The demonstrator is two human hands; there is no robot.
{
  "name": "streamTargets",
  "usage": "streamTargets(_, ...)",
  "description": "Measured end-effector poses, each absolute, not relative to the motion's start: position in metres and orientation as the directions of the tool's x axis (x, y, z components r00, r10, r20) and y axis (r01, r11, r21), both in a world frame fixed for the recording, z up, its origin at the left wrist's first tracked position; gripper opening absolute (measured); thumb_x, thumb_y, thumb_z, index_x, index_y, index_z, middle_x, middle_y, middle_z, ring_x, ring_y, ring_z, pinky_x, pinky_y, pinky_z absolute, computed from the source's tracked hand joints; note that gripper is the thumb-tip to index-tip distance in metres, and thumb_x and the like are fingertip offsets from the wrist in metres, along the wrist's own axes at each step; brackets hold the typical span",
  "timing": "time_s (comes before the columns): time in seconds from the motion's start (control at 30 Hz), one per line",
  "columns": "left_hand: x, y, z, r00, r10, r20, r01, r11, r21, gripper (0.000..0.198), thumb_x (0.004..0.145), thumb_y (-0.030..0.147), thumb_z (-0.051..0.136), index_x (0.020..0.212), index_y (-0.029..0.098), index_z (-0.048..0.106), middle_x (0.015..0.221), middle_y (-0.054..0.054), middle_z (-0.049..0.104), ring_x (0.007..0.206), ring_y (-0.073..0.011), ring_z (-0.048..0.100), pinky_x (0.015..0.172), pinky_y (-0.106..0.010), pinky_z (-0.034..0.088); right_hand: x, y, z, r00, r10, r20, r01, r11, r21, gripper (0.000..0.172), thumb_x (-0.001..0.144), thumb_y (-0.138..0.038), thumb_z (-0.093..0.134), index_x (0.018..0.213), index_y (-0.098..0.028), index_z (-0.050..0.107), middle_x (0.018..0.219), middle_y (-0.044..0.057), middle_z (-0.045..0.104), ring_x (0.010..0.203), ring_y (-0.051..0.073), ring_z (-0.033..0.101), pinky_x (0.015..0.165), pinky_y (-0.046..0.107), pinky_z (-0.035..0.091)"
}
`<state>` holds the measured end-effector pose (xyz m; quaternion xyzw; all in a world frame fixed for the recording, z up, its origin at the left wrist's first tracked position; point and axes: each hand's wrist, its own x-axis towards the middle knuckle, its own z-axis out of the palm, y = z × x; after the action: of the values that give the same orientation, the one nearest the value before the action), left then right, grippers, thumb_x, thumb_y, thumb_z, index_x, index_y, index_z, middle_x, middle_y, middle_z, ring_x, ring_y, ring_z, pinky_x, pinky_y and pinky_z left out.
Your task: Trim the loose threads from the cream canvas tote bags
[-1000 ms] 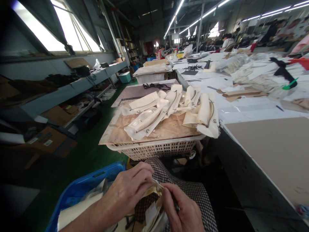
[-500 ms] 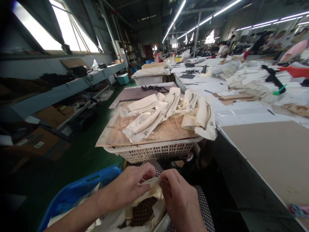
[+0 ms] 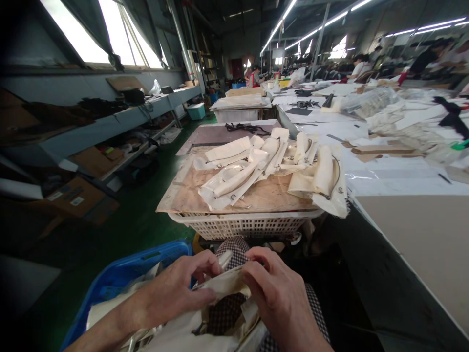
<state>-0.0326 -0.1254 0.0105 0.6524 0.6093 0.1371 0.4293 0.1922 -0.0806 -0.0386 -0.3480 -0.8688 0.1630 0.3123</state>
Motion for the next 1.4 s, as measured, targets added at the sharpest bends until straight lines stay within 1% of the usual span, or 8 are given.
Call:
streamTargets(0.13,-0.034,-0.131,0.005,0.185,0.935,-0.303,0.725,0.079,0.684,0.011,0.079,0.018,0.058,0.089,0.021,0.06,0.08,0.005,0.064,0.073,-0.0127,0.054,0.063,-0.024,0.033,0.186,-0.08,-0.037,-0.576,0.62,0.532,0.5,0.783,-0.371,0.021,0.094,-0.016,0.047,0.091,-0.021,0.067,0.1,0.007,0.069,0.083,0.015,0.068,0.07,0.023,0.054)
streamTargets(0.27,-0.036,-0.135,-0.001,0.191,0.944,-0.268,0.749,0.037,0.662,0.01,0.078,0.019,0.058,0.087,0.021,0.058,0.075,0.006,0.06,0.07,-0.0125,0.052,0.062,-0.024,0.031,0.181,-0.079,-0.037,-0.585,0.552,0.595,0.465,0.829,-0.312,0.023,0.096,-0.016,0.046,0.086,-0.018,0.067,0.092,0.006,0.07,0.078,0.017,0.066,0.068,0.027,0.053)
streamTargets(0.4,-0.035,-0.136,-0.005,0.2,0.948,-0.246,0.754,0.011,0.657,0.011,0.077,0.018,0.059,0.088,0.022,0.057,0.072,0.007,0.057,0.067,-0.012,0.051,0.061,-0.024,0.031,0.177,-0.076,-0.034,-0.644,0.519,0.562,0.409,0.854,-0.32,0.018,0.094,-0.01,0.048,0.085,-0.015,0.063,0.088,0.006,0.069,0.076,0.017,0.063,0.067,0.028,0.051)
streamTargets(0.63,-0.036,-0.136,-0.006,0.209,0.952,-0.224,0.733,-0.001,0.681,0.011,0.078,0.016,0.058,0.087,0.022,0.058,0.068,0.007,0.056,0.065,-0.0109,0.051,0.059,-0.023,0.031,0.177,-0.071,-0.03,-0.717,0.495,0.491,0.328,0.861,-0.389,0.016,0.092,-0.007,0.048,0.084,-0.015,0.058,0.086,0.006,0.066,0.072,0.016,0.059,0.063,0.029,0.05)
streamTargets(0.87,-0.033,-0.137,-0.009,0.22,0.964,-0.152,0.697,-0.046,0.715,0.007,0.08,0.016,0.058,0.085,0.021,0.06,0.071,0.006,0.06,0.065,-0.0109,0.053,0.059,-0.022,0.033,0.18,-0.073,-0.033,-0.751,0.428,0.503,0.262,0.892,-0.367,0.015,0.088,-0.001,0.05,0.092,-0.011,0.06,0.088,0.011,0.067,0.076,0.018,0.06,0.065,0.031,0.055)
streamTargets(1.07,-0.033,-0.137,-0.011,0.166,0.972,-0.164,0.73,-0.009,0.684,0.008,0.077,0.016,0.059,0.082,0.021,0.062,0.062,0.007,0.055,0.06,-0.011,0.05,0.056,-0.021,0.031,0.182,-0.072,-0.034,-0.747,0.445,0.494,0.277,0.884,-0.377,0.016,0.083,0.001,0.052,0.085,-0.014,0.058,0.095,0.011,0.069,0.079,0.018,0.063,0.066,0.032,0.057)
streamTargets(1.23,-0.033,-0.139,-0.016,0.086,0.983,-0.163,0.751,0.043,0.659,0.005,0.076,0.016,0.059,0.077,0.02,0.062,0.061,0.006,0.057,0.06,-0.0113,0.051,0.055,-0.021,0.031,0.182,-0.075,-0.034,-0.737,0.425,0.526,0.263,0.897,-0.356,0.016,0.082,0.001,0.053,0.085,-0.015,0.058,0.097,0.011,0.07,0.077,0.018,0.065,0.063,0.032,0.058)
streamTargets(1.4,-0.023,-0.141,-0.019,0.053,0.989,-0.141,0.827,0.036,0.561,0.006,0.078,0.016,0.056,0.076,0.021,0.058,0.062,0.005,0.06,0.058,-0.0125,0.055,0.056,-0.024,0.03,0.186,-0.076,-0.039,-0.746,0.402,0.53,0.272,0.912,-0.309,0.017,0.079,0.002,0.054,0.087,-0.013,0.06,0.101,0.014,0.071,0.081,0.021,0.067,0.067,0.035,0.06)
